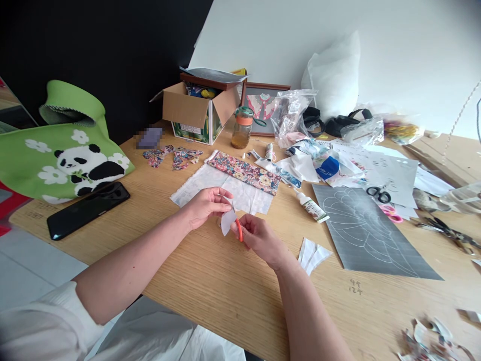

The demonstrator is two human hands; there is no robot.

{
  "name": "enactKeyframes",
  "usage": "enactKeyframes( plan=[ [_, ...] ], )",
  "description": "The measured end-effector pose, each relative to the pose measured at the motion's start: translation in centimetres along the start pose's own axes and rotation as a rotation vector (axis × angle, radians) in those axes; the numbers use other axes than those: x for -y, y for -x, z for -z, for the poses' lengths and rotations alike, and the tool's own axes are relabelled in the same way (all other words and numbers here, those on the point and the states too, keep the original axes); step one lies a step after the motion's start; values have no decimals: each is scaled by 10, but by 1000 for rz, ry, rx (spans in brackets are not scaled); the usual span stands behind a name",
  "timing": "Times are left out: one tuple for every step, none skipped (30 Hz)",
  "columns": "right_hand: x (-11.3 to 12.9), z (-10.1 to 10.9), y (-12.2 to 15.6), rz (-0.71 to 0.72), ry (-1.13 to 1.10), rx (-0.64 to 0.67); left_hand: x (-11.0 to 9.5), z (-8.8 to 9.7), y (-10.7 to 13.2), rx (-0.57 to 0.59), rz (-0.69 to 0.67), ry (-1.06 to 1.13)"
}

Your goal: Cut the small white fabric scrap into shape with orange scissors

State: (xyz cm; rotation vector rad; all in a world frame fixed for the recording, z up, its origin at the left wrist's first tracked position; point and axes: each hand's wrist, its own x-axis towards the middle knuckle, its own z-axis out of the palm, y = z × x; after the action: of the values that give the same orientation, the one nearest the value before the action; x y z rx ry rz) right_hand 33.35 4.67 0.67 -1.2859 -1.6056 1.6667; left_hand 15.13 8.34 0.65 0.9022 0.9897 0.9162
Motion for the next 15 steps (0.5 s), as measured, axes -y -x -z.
enactKeyframes(
  plan=[
    [-1, 0, 0, 0, -1, 2, 0, 0, 0, -2, 1, 1],
    [-1, 1, 0, 0, -3, 4, 0, 0, 0, -5, 2, 3],
    [-2, 1, 0, 1, -6, 5, 0, 0, 0, -8, 3, 7],
    [-2, 1, 0, 2, -8, 8, 0, -1, 0, -12, 2, 12],
    [-3, 1, 0, 3, -8, 9, 0, -1, 0, -16, 2, 17],
    [-3, 1, 0, 4, -6, 10, -1, -1, 0, -19, 1, 22],
    [-3, 1, 0, 5, -1, 11, -1, -1, 0, -22, -1, 26],
    [-3, 1, 0, 8, 5, 10, 0, -1, 0, -23, -3, 28],
    [-3, 0, 0, 11, 10, 9, 0, -1, -1, -24, -5, 29],
    [-3, 0, 0, 14, 13, 8, 0, -1, -1, -25, -7, 29],
    [-4, 0, 0, 16, 16, 7, 0, -1, -1, -27, -9, 29],
    [-4, 0, -1, 18, 17, 7, 1, -1, -1, -28, -11, 28],
    [-4, -1, -1, 20, 18, 7, 1, -1, -1, -30, -11, 26],
    [-4, -1, 0, 22, 19, 6, 1, -1, -1, -31, -10, 25],
    [-5, -1, -1, 24, 20, 7, 2, -1, -1, -32, -10, 24]
  ],
)
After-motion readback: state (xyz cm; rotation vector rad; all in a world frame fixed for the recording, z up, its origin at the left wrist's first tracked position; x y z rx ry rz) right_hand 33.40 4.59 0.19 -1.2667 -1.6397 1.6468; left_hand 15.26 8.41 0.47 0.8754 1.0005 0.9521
